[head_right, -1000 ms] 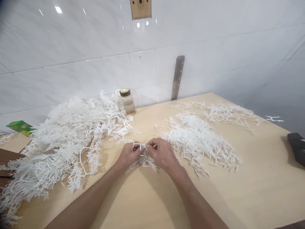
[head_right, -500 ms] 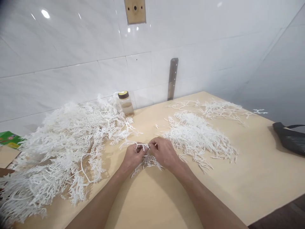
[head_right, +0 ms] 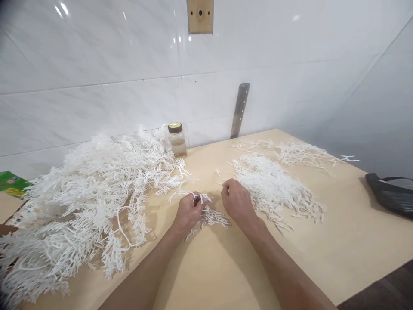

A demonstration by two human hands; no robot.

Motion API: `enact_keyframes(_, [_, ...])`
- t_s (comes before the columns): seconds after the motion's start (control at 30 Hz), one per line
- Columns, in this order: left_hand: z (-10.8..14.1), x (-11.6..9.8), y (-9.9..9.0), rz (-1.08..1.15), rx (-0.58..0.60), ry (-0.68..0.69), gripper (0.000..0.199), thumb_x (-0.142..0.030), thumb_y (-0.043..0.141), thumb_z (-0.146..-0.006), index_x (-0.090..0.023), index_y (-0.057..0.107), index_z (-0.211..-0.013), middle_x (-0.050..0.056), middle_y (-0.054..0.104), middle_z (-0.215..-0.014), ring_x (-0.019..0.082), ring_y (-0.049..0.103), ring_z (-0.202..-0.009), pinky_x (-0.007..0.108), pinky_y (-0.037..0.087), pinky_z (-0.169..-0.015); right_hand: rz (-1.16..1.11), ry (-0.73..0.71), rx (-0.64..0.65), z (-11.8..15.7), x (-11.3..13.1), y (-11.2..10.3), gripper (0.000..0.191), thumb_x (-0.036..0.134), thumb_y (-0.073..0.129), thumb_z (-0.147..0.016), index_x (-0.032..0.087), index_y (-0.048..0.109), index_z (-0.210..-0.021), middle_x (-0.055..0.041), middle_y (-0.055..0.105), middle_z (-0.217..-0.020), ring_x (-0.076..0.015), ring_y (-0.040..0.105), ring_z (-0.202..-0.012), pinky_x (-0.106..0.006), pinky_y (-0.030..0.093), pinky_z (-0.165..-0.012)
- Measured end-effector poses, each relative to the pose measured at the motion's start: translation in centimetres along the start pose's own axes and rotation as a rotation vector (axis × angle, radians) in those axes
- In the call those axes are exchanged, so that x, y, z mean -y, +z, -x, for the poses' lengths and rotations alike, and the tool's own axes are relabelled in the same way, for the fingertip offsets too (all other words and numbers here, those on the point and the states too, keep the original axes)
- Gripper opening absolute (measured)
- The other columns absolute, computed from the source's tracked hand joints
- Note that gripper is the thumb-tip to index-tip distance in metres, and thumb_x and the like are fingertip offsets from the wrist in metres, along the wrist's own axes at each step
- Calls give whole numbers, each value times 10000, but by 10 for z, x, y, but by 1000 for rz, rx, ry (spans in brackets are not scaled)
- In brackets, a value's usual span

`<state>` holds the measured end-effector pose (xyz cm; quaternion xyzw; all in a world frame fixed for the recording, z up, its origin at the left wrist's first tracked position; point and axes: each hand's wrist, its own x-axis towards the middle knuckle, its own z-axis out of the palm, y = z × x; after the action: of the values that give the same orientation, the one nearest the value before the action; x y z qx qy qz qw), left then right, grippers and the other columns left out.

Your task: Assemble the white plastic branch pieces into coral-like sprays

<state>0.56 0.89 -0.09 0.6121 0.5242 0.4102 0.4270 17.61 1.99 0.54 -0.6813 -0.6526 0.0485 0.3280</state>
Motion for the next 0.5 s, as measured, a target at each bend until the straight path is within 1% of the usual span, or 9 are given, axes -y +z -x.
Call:
enact_keyframes(0.07, [0, 1, 1, 29, -11, -12, 187, -326, 574, -775, -159, 613, -700, -22, 517, -588, 118, 468, -571, 235, 332, -552, -10, 65, -22, -5, -7, -8, 113, 278, 500, -829, 206, 573, -782, -33, 642, -710, -187, 561, -624, -317, 404, -663])
enact_keyframes(0.13, [-1, 1, 1, 45, 6, -14, 187, -323, 581, -767, -152, 626, -706, -23, 522, -597, 115, 468, -576, 234, 341, -560, -38, 108, -62, -7, -12, -16, 127, 324, 538, -803, 205, 575, -780, -24, 642, -689, -183, 565, -599, -325, 416, -670])
enact_keyframes(0.2, [-1, 1, 1, 51, 28, -14, 195, -327, 585, -761, -150, 626, -690, -32, 502, -580, 107, 443, -561, 232, 335, -557, -86, 127, -94, -8, -12, -23, 172, 371, 573, -790, 200, 589, -794, -24, 650, -689, -179, 578, -581, -324, 431, -660])
enact_keyframes(0.23, [-1, 1, 1, 49, 36, -16, 206, -333, 589, -757, -150, 617, -665, -38, 483, -563, 103, 425, -550, 230, 327, -550, -122, 123, -86, -8, -11, -26, 202, 397, 581, -797, 197, 602, -805, -24, 654, -691, -174, 586, -568, -318, 440, -651])
enact_keyframes(0.3, [-1, 0, 1, 47, 56, -14, 239, -344, 597, -748, -153, 586, -605, -44, 445, -532, 97, 395, -533, 229, 307, -535, -217, 99, 5, -5, -5, -30, 271, 452, 561, -835, 192, 636, -835, -17, 658, -692, -156, 591, -521, -298, 454, -611])
enact_keyframes(0.4, [1, -4, 0, 71, 139, 14, 238, -313, 571, -747, -157, 562, -567, -38, 449, -525, 98, 403, -528, 228, 302, -528, -345, 26, 229, 2, 6, -31, 361, 501, 501, -889, 193, 686, -924, -20, 684, -764, -129, 582, -467, -274, 457, -538])
enact_keyframes(0.43, [1, -6, 0, 75, 165, 27, 219, -292, 555, -745, -159, 563, -571, -37, 453, -527, 99, 407, -528, 227, 303, -527, -364, -15, 279, 4, 9, -30, 363, 498, 499, -895, 197, 696, -949, -28, 697, -816, -128, 591, -485, -273, 464, -541])
enact_keyframes(0.5, [2, -7, 0, 62, 187, 35, 188, -261, 536, -730, -164, 549, -569, -39, 443, -525, 98, 396, -524, 224, 297, -516, -372, -121, 319, 8, 14, -26, 327, 467, 521, -896, 212, 710, -975, -44, 710, -931, -135, 624, -576, -281, 489, -609])
